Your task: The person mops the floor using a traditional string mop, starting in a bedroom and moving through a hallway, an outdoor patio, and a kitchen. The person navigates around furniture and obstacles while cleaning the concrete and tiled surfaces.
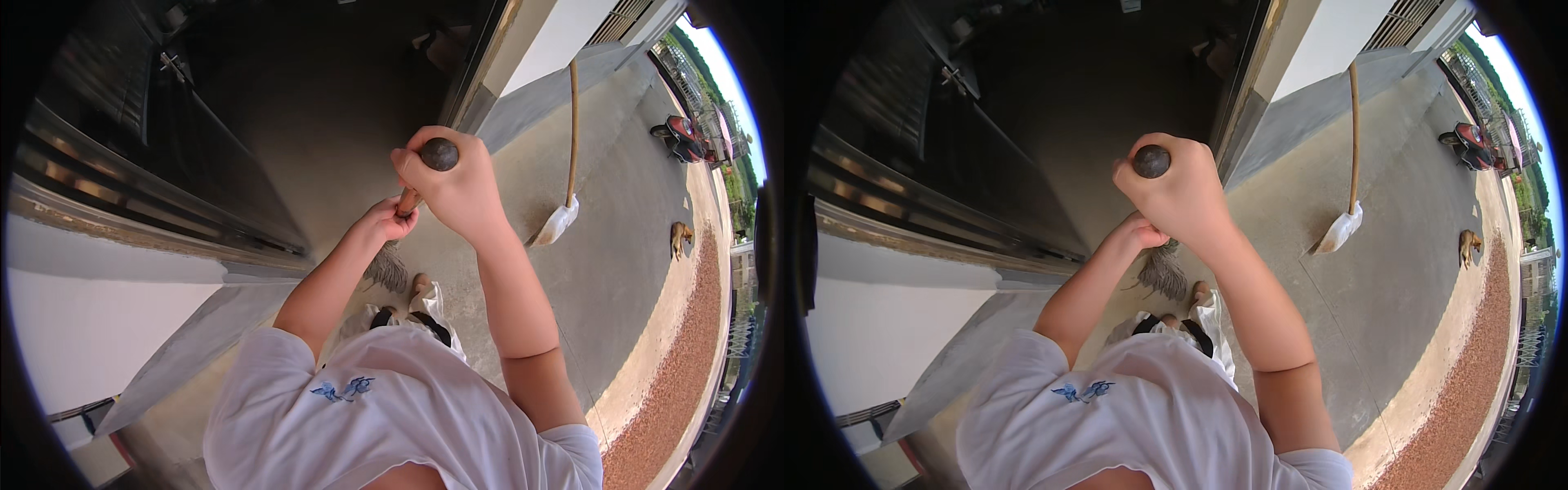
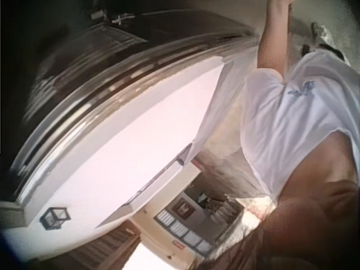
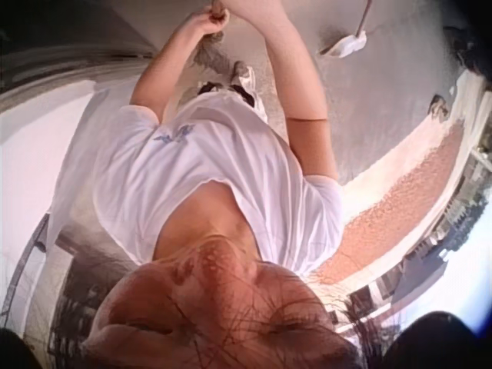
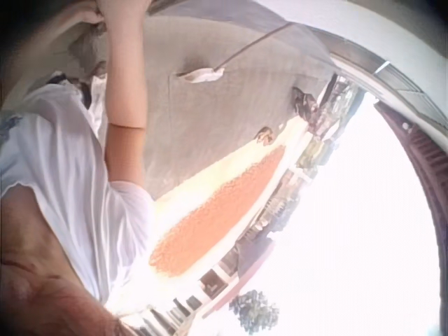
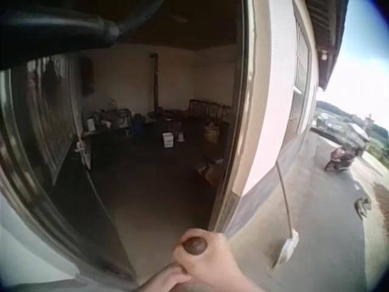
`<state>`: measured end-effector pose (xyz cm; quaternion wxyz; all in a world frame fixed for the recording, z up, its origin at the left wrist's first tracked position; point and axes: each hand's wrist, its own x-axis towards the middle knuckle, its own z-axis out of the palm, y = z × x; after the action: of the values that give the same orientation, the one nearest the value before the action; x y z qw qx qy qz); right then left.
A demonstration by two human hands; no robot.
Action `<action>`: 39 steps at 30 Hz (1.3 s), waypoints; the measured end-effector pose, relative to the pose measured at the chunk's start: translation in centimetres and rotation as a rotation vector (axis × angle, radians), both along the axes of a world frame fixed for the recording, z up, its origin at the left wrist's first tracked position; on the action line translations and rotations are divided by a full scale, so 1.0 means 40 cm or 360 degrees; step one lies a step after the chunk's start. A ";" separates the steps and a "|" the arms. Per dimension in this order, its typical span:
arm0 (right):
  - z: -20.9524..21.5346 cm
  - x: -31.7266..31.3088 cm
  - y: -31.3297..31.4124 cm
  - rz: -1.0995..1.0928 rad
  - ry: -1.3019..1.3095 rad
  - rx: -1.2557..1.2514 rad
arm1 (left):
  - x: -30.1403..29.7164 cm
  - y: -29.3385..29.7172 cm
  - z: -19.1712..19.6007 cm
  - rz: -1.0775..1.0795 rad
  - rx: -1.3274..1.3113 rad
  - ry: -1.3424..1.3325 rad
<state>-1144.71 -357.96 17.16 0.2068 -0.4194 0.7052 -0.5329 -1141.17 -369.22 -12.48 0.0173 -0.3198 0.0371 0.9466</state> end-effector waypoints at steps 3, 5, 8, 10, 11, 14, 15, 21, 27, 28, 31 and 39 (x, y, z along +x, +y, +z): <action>0.091 -0.107 -0.017 0.0172 -0.0003 -0.0150 | -0.147 -0.083 0.087 0.0026 -0.0200 0.0214; 0.095 -0.169 -0.042 0.0292 0.0032 -0.0230 | -0.206 -0.148 0.100 0.0172 -0.0199 0.0260; 0.022 -0.259 -0.082 0.0535 0.0079 -0.0286 | -0.265 -0.176 0.116 0.0313 -0.0670 0.0731; -0.130 -0.304 -0.144 0.0826 0.0348 -0.0524 | -0.262 -0.228 0.062 0.0286 -0.0713 0.0817; -0.204 -0.322 -0.170 0.0787 0.0544 -0.0504 | -0.273 -0.250 0.034 0.0259 -0.0725 0.0873; -0.531 -0.387 -0.193 0.0530 0.0938 -0.0020 | -0.303 -0.236 -0.085 0.0005 -0.0654 -0.0013; -0.602 -0.334 -0.227 0.0836 0.0838 -0.0073 | -0.239 -0.280 -0.245 0.0099 -0.0658 -0.0086; -0.826 -0.429 -0.530 0.0963 0.0701 -0.0088 | -0.361 -0.565 -0.406 0.0289 -0.0288 -0.0394; -0.831 -0.604 -0.994 0.0632 0.1043 0.0297 | -0.524 -1.026 -0.373 0.0186 -0.0315 -0.0180; -0.819 -0.623 -1.075 0.0585 0.0976 0.0393 | -0.545 -1.090 -0.369 0.0226 -0.0368 -0.0209; -0.789 -0.626 -1.285 0.0317 0.0610 0.0731 | -0.590 -1.282 -0.330 0.0345 -0.0329 -0.0251; -0.651 -0.759 -1.714 -0.0372 -0.2545 0.0713 | -0.785 -1.690 -0.159 0.0051 -0.0615 -0.0326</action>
<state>-1175.08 -426.51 -8.88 0.6665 0.2116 0.4743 -0.5349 -1172.56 -436.83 -18.84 -0.0557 -0.4122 0.2109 0.8846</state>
